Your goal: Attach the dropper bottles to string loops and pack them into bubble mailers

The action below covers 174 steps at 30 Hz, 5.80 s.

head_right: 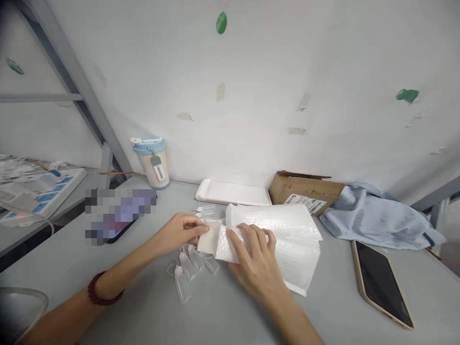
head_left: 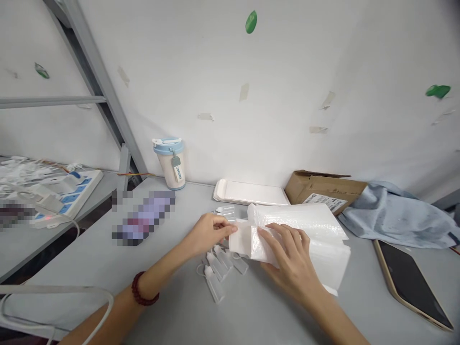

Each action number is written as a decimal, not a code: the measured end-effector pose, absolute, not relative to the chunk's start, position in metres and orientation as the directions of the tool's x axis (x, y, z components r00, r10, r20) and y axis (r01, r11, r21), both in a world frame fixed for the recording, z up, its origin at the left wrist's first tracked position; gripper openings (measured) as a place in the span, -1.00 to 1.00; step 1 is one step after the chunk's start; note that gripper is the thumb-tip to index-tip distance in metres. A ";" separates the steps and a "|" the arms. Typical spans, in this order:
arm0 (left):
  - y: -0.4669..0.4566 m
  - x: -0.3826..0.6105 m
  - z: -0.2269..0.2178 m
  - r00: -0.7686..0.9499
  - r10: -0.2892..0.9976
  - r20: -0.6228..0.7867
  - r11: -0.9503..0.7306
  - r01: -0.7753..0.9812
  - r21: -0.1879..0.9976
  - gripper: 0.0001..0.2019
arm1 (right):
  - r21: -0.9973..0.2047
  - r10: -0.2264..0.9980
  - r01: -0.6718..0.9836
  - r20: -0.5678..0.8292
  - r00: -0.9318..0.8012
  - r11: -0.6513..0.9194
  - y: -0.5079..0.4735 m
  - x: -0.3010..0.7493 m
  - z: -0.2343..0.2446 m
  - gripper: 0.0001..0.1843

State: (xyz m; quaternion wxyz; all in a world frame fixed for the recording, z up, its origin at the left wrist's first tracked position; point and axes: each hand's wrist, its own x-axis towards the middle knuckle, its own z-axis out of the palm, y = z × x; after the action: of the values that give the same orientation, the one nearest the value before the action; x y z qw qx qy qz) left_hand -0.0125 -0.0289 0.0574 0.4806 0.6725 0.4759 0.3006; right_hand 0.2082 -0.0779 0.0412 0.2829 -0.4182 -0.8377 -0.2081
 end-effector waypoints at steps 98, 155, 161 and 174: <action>-0.044 -0.003 0.045 0.611 0.700 0.370 -0.709 0.534 0.460 -0.72 | -0.271 0.743 0.721 0.464 -0.483 0.638 -0.072 0.213 0.029 -0.43; -0.057 0.015 0.058 0.439 0.880 -0.180 0.118 0.165 0.979 -0.81 | -0.118 0.561 0.613 0.562 -0.608 0.781 -0.094 0.198 0.043 -0.38; -0.060 0.016 0.066 0.369 0.919 -0.136 0.120 0.068 0.990 -0.79 | -0.038 0.583 0.700 0.585 -0.563 0.713 -0.086 0.203 0.043 -0.38; -0.061 0.022 0.059 0.316 0.926 -0.208 0.244 -0.080 0.966 -0.92 | 0.082 0.495 0.718 0.670 -0.553 0.692 -0.089 0.196 0.036 -0.42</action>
State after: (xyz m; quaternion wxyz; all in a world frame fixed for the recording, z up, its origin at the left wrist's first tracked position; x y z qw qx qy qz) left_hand 0.0221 -0.0614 0.0586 0.6542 0.4796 0.4407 0.3845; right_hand 0.1965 -0.0888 0.0363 0.3165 -0.3510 -0.8635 -0.1760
